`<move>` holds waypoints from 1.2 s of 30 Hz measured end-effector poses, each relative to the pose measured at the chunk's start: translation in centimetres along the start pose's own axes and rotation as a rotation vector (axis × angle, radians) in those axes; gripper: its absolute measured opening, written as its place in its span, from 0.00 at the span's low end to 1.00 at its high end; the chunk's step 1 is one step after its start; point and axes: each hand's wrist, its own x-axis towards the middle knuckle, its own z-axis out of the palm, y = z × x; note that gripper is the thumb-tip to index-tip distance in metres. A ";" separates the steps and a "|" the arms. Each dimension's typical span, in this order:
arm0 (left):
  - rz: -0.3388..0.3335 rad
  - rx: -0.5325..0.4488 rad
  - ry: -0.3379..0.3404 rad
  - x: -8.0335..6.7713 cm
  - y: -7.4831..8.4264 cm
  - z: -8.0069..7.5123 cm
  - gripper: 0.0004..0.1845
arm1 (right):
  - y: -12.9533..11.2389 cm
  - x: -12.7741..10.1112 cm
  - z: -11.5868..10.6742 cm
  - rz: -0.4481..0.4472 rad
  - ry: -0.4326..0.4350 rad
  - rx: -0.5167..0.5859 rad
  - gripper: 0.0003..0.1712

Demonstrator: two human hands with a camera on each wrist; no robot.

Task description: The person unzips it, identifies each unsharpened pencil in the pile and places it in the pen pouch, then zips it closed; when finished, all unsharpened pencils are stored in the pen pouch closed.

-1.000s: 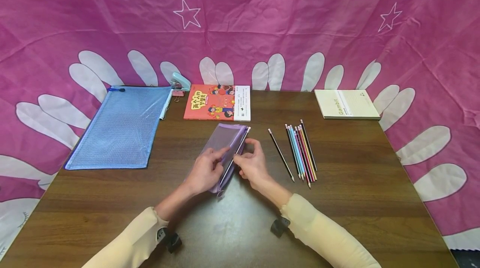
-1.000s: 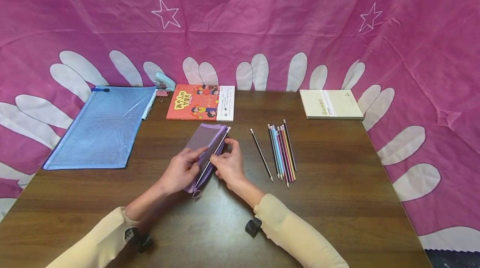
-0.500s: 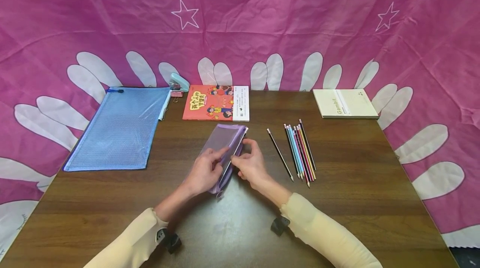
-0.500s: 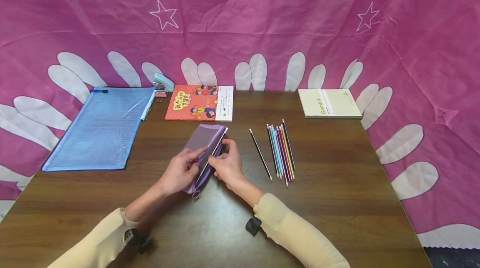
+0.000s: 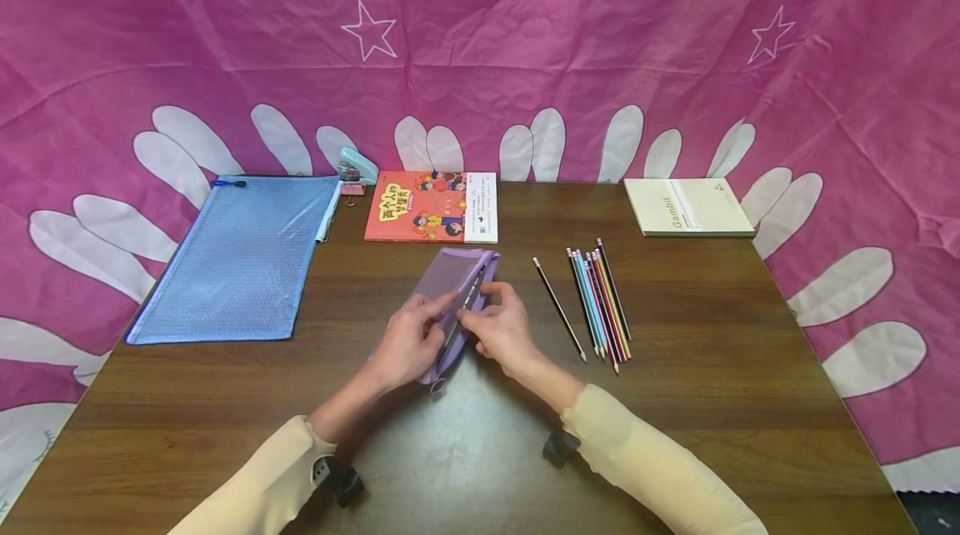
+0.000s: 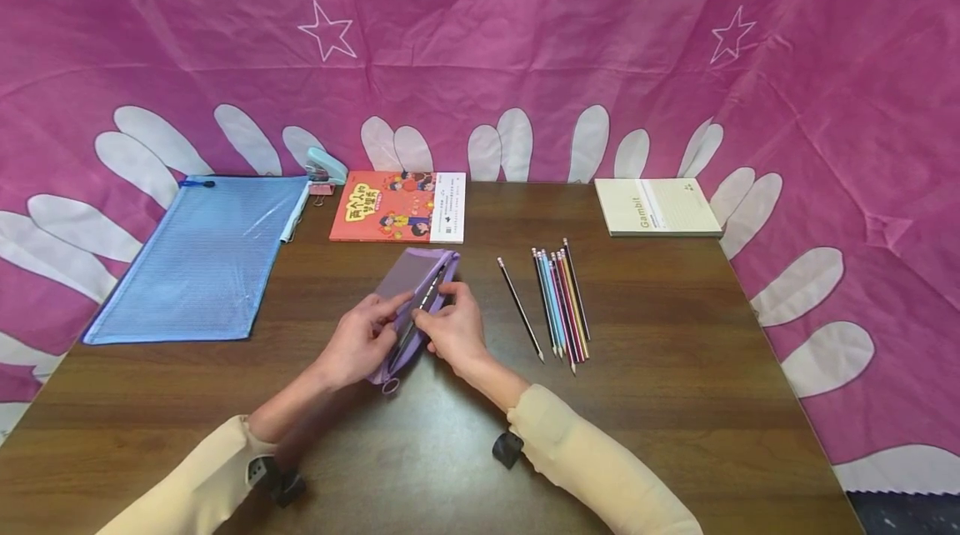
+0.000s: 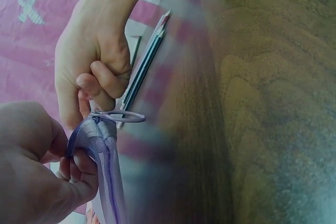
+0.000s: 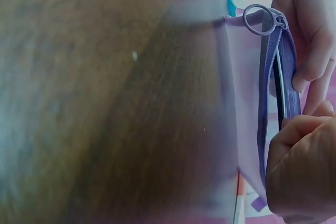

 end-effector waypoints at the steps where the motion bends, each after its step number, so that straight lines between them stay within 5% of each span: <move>1: -0.002 -0.005 -0.001 0.0 0.0 0.0 0.29 | 0.0 0.0 -0.1 0.001 -0.006 -0.010 0.30; 8: -0.024 -0.036 -0.007 0.3 0.2 -0.1 0.28 | -0.6 -0.5 -0.6 -0.020 -0.062 -0.115 0.23; 18: -0.034 -0.031 -0.014 0.6 0.5 -0.1 0.27 | -1.1 -0.7 -0.7 -0.141 -0.077 -0.270 0.27; 30: -0.020 -0.025 -0.001 0.7 0.8 -0.1 0.27 | -1.0 -0.3 -0.4 -0.346 -0.021 -0.527 0.25; 36: -0.021 -0.027 0.014 0.7 1.0 -0.5 0.27 | -1.2 -0.3 -0.6 -0.393 0.001 -0.541 0.20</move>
